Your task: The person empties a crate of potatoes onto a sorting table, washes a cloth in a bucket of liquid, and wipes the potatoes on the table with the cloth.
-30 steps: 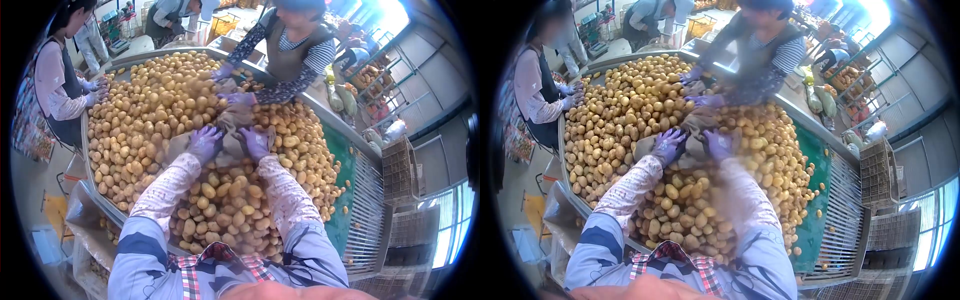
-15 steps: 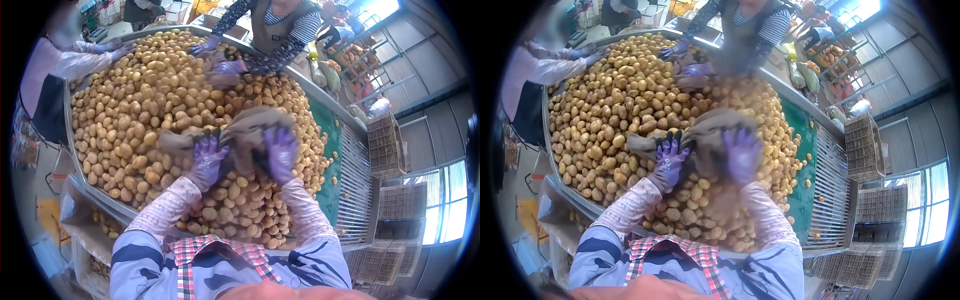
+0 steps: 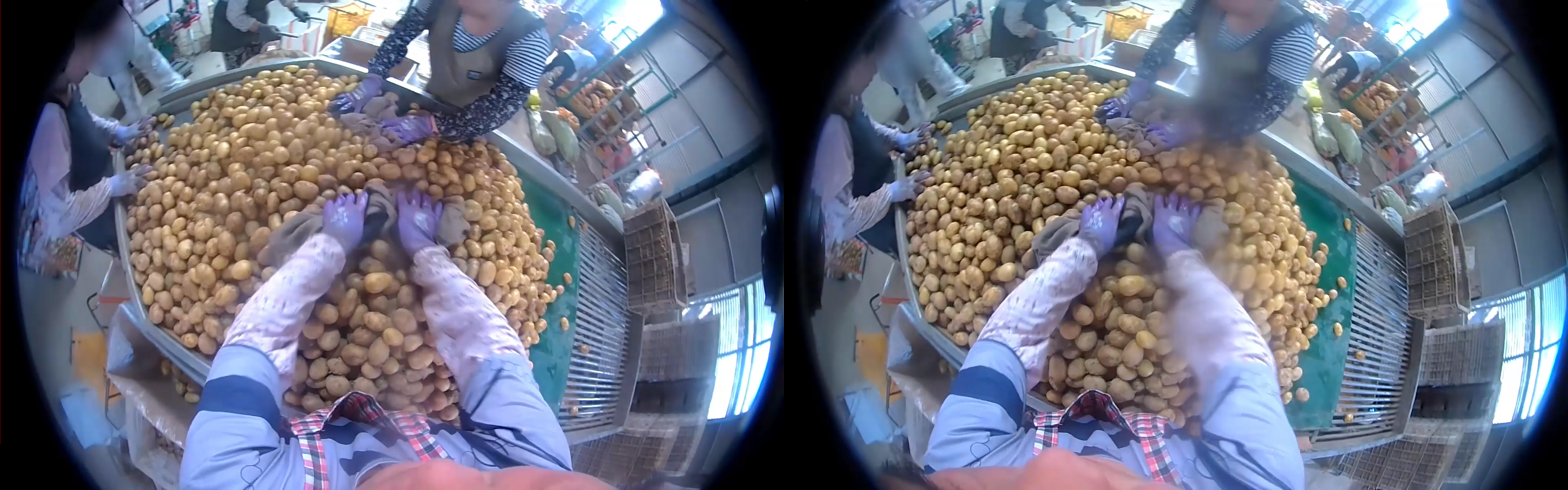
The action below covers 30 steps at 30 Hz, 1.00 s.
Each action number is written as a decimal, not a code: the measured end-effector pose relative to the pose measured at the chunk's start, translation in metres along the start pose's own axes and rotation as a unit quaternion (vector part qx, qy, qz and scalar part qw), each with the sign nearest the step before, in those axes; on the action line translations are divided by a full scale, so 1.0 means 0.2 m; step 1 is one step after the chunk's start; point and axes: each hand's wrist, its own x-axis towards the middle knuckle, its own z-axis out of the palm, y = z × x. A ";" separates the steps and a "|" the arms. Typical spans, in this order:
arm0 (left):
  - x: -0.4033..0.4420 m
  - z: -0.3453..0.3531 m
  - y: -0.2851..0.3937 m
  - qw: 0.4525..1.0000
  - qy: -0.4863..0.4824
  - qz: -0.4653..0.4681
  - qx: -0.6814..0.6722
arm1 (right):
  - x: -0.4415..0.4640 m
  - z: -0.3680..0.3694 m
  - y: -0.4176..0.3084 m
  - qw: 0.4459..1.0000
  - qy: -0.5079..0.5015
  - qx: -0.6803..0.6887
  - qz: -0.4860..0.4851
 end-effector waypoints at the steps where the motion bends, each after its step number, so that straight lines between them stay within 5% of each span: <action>1: -0.13 -0.09 -0.01 0.999 0.014 0.043 0.003 | -0.09 0.00 0.02 0.999 0.000 0.020 -0.025; 4: -0.44 -0.11 -0.05 0.976 0.131 0.145 -0.091 | -0.29 -0.11 0.05 0.993 -0.066 0.037 -0.089; 6: -0.45 -0.09 -0.07 0.981 0.113 0.133 -0.081 | -0.31 -0.18 0.04 0.988 -0.042 0.111 -0.094; 8: -0.29 0.09 -0.18 0.961 0.091 0.123 -0.232 | -0.21 -0.17 0.07 0.975 -0.022 0.205 -0.085; 10: -0.30 -0.33 -0.15 0.942 0.019 0.062 -0.328 | -0.17 -0.43 0.10 0.933 -0.019 0.338 0.121; 12: -0.37 -0.61 -0.20 0.925 0.093 0.115 -0.350 | -0.13 -0.55 0.11 0.878 0.084 0.469 0.046; 14: -0.51 -0.90 -0.23 0.941 0.163 0.157 -0.253 | -0.23 -0.86 0.07 0.897 0.099 0.426 -0.063; 17: -0.72 -0.83 -0.33 0.941 0.250 0.166 -0.158 | -0.43 -0.97 -0.08 0.942 0.159 0.199 -0.216; 19: -0.85 -0.57 -0.38 0.973 0.204 0.104 -0.008 | -0.56 -0.58 -0.18 0.974 0.043 0.055 -0.215; 21: -0.94 -0.18 -0.37 0.997 -0.032 0.051 0.040 | -0.63 -0.26 -0.34 0.969 -0.181 0.019 -0.165; 22: -0.91 -0.13 -0.36 0.994 -0.090 0.051 0.030 | -0.55 -0.23 -0.36 0.971 -0.157 0.038 -0.176; 23: -0.83 -0.19 -0.30 0.997 0.051 0.061 -0.004 | -0.45 -0.20 -0.38 0.972 -0.132 0.058 -0.187; 24: -0.74 -0.19 -0.30 0.991 0.089 0.096 -0.020 | -0.42 -0.18 -0.37 0.971 -0.122 0.078 -0.190; 30: -0.21 -0.01 -0.40 0.994 0.087 0.062 0.003 | -0.01 -0.09 -0.40 0.986 -0.015 0.136 -0.092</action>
